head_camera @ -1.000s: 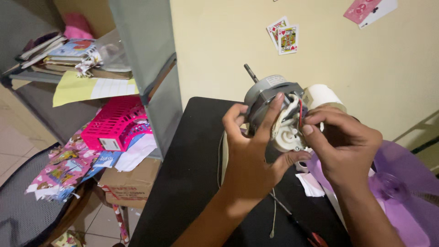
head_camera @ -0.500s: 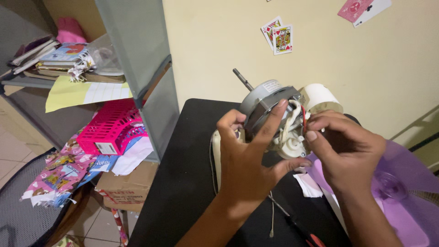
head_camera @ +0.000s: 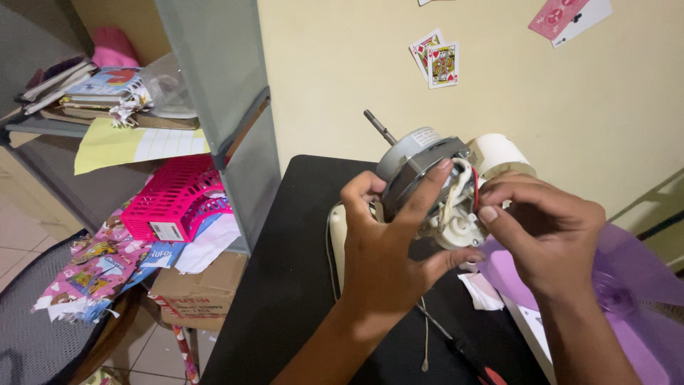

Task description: The person works on a small electric fan at a table, using a screwdriver to unscrew and remove the motor housing from the fan base, handling the motor, wiring, blade assembly and guard parts. They reposition the motor, manipulate its wires and continue driving screws with the screwdriver.

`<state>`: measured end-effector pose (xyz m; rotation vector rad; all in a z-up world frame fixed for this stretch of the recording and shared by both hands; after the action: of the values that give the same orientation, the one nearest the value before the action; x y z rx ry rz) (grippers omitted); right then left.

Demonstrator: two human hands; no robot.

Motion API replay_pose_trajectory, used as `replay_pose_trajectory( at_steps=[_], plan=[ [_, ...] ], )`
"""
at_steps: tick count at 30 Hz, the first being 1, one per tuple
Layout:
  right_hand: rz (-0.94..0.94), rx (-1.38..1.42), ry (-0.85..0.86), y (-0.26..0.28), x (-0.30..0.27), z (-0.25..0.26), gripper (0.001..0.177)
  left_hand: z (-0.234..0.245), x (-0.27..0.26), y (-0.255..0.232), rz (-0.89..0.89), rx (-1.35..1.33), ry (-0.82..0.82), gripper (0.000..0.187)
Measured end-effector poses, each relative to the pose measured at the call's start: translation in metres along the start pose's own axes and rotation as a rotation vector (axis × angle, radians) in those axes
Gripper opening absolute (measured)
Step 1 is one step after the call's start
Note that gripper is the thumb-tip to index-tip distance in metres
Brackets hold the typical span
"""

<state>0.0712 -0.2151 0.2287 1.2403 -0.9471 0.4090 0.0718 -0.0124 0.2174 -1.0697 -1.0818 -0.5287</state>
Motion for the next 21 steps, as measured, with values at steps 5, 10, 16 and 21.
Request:
replay_pose_trajectory(
  at_steps=[5,10,16,21],
  plan=[
    [0.059,-0.072,-0.045,0.011,-0.003,-0.005,0.010,0.001,0.004,0.003,0.048,-0.011,0.028,0.099],
    [0.040,-0.049,-0.035,0.016,-0.001,-0.016,0.015,0.007,0.008,-0.001,-0.007,-0.007,0.015,0.094],
    [-0.079,0.015,-0.023,0.015,0.008,-0.027,0.020,0.014,0.013,-0.001,-0.040,-0.115,-0.012,0.064],
    [-0.147,-0.012,-0.011,0.017,0.014,-0.037,0.025,0.018,0.021,0.011,0.025,-0.192,0.032,0.042]
  ],
)
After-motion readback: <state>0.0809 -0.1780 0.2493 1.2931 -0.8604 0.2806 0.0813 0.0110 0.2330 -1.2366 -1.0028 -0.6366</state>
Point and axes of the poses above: each hand's wrist, its own x-axis towards the middle knuckle, its own z-axis out of the back of the hand, y = z × x, the point moved 9 cm from there along x, towards the middle knuckle, and after that the axes turned 10 degrees about -y, right-handed, at the moved point
